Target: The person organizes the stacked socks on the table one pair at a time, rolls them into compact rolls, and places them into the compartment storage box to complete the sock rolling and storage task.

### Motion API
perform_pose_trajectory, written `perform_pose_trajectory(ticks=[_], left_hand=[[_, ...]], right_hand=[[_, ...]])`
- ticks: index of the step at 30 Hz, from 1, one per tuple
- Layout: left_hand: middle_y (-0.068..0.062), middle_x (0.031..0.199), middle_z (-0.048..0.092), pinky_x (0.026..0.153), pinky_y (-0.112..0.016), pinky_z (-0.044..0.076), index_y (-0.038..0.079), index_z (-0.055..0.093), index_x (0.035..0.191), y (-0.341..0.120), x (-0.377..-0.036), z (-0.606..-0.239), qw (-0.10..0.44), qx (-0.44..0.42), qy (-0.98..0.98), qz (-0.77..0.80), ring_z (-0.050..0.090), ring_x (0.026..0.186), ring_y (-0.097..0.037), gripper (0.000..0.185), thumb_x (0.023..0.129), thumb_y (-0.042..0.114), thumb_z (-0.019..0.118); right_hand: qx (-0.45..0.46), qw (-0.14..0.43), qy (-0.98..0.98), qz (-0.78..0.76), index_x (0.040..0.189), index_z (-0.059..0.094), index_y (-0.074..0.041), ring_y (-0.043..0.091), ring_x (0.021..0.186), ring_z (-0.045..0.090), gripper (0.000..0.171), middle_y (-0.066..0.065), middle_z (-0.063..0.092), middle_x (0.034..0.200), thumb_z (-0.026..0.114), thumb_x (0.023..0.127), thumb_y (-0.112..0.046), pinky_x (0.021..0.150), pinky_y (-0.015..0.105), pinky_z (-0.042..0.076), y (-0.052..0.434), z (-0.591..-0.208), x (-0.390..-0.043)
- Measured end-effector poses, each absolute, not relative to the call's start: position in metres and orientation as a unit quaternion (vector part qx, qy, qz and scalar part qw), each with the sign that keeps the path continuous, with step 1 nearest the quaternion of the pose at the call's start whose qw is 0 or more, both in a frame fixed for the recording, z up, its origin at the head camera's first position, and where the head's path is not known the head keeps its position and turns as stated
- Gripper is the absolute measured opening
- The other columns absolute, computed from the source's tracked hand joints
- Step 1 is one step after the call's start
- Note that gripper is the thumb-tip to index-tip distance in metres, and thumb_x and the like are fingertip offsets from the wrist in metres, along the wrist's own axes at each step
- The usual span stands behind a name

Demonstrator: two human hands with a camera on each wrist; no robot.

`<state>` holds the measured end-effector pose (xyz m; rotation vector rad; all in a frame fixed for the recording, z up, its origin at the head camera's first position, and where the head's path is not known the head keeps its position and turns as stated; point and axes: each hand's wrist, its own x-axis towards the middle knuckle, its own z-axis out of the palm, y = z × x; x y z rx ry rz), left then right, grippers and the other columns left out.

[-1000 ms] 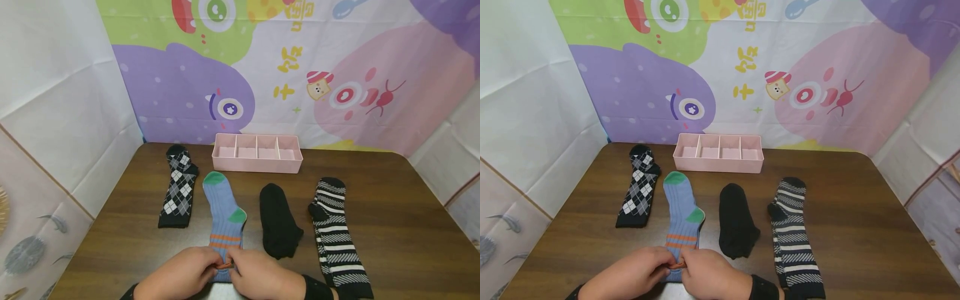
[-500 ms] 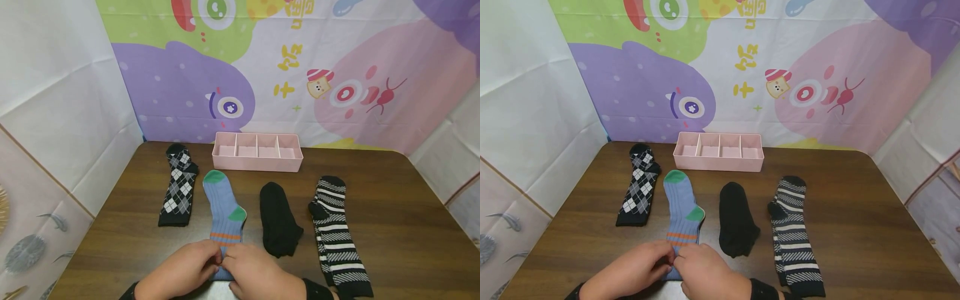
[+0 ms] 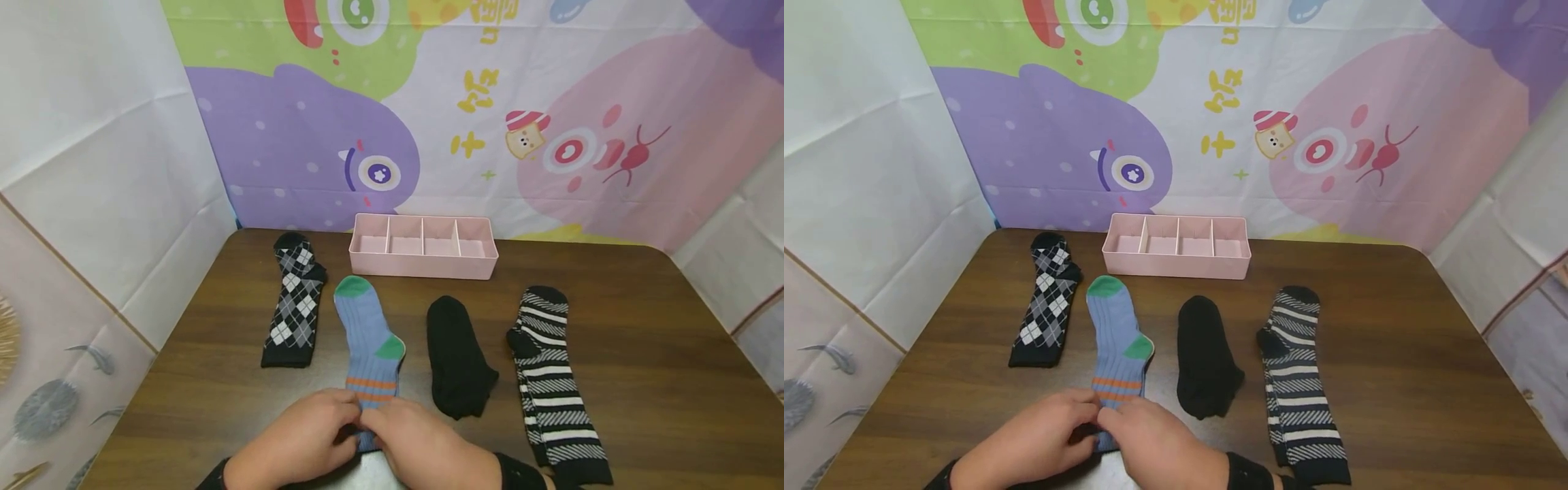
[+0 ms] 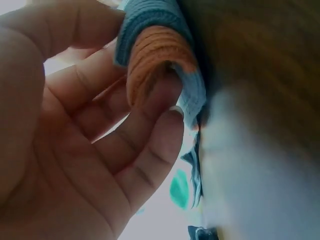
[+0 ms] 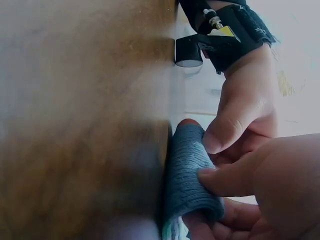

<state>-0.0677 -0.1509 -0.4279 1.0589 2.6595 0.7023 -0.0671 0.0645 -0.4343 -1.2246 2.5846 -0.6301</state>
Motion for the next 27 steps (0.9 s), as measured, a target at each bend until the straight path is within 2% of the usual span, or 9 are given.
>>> perform_pose_trajectory(ticks=[4, 7, 13, 17, 21, 27], left_hand=[[0.019, 0.087, 0.058, 0.075, -0.028, 0.051, 0.024, 0.064, 0.087, -0.1528, -0.0671, -0.4268, 0.092, 0.362, 0.889, 0.264, 0.053, 0.079, 0.000, 0.016, 0.089, 0.013, 0.076], [0.019, 0.084, 0.055, 0.071, -0.025, 0.048, 0.023, 0.065, 0.089, -0.1544, -0.0677, -0.4255, 0.096, 0.369, 0.884, 0.270, 0.051, 0.076, -0.001, 0.018, 0.086, 0.011, 0.077], [0.019, 0.088, 0.053, 0.074, -0.025, 0.049, 0.023, 0.067, 0.096, -0.1539, -0.0687, -0.4261, 0.112, 0.369, 0.888, 0.252, 0.051, 0.080, 0.000, 0.020, 0.085, 0.011, 0.078], [0.018, 0.093, 0.055, 0.077, -0.028, 0.051, 0.022, 0.067, 0.093, -0.1532, -0.0678, -0.4277, 0.103, 0.363, 0.893, 0.244, 0.053, 0.083, 0.000, 0.017, 0.086, 0.011, 0.077], [0.018, 0.092, 0.058, 0.079, -0.030, 0.052, 0.023, 0.067, 0.090, -0.1532, -0.0676, -0.4278, 0.092, 0.361, 0.894, 0.248, 0.056, 0.086, -0.001, 0.017, 0.086, 0.009, 0.075], [0.017, 0.087, 0.061, 0.077, -0.030, 0.052, 0.023, 0.066, 0.089, -0.1527, -0.0692, -0.4273, 0.097, 0.356, 0.894, 0.254, 0.056, 0.082, 0.000, 0.017, 0.087, 0.008, 0.074]], right_hand=[[-0.402, 0.095, 0.883, -0.225, 0.097, 0.063, -0.024, 0.002, 0.089, 0.053, 0.010, -0.015, 0.056, 0.094, 0.061, 0.104, -0.016, 0.077, 0.022, 0.045, 0.0670, -0.4386, -0.0686], [-0.381, 0.091, 0.896, -0.208, 0.091, 0.062, -0.025, 0.005, 0.082, 0.047, 0.012, -0.014, 0.048, 0.088, 0.063, 0.102, -0.018, 0.072, 0.025, 0.041, 0.0680, -0.4401, -0.0695], [-0.352, 0.076, 0.911, -0.203, 0.093, 0.066, -0.023, 0.006, 0.082, 0.049, 0.008, -0.013, 0.053, 0.089, 0.067, 0.098, -0.018, 0.072, 0.027, 0.044, 0.0680, -0.4409, -0.0714], [-0.373, 0.049, 0.907, -0.190, 0.100, 0.066, -0.021, 0.007, 0.086, 0.050, 0.006, -0.011, 0.054, 0.094, 0.067, 0.098, -0.016, 0.072, 0.026, 0.043, 0.0667, -0.4400, -0.0703], [-0.409, 0.020, 0.900, -0.152, 0.098, 0.067, -0.022, 0.008, 0.086, 0.047, 0.008, -0.011, 0.049, 0.092, 0.066, 0.099, -0.015, 0.071, 0.024, 0.039, 0.0660, -0.4374, -0.0679], [-0.432, 0.027, 0.894, -0.119, 0.096, 0.070, -0.022, 0.007, 0.083, 0.043, 0.006, -0.012, 0.046, 0.088, 0.065, 0.098, -0.018, 0.071, 0.024, 0.035, 0.0678, -0.4340, -0.0664]])
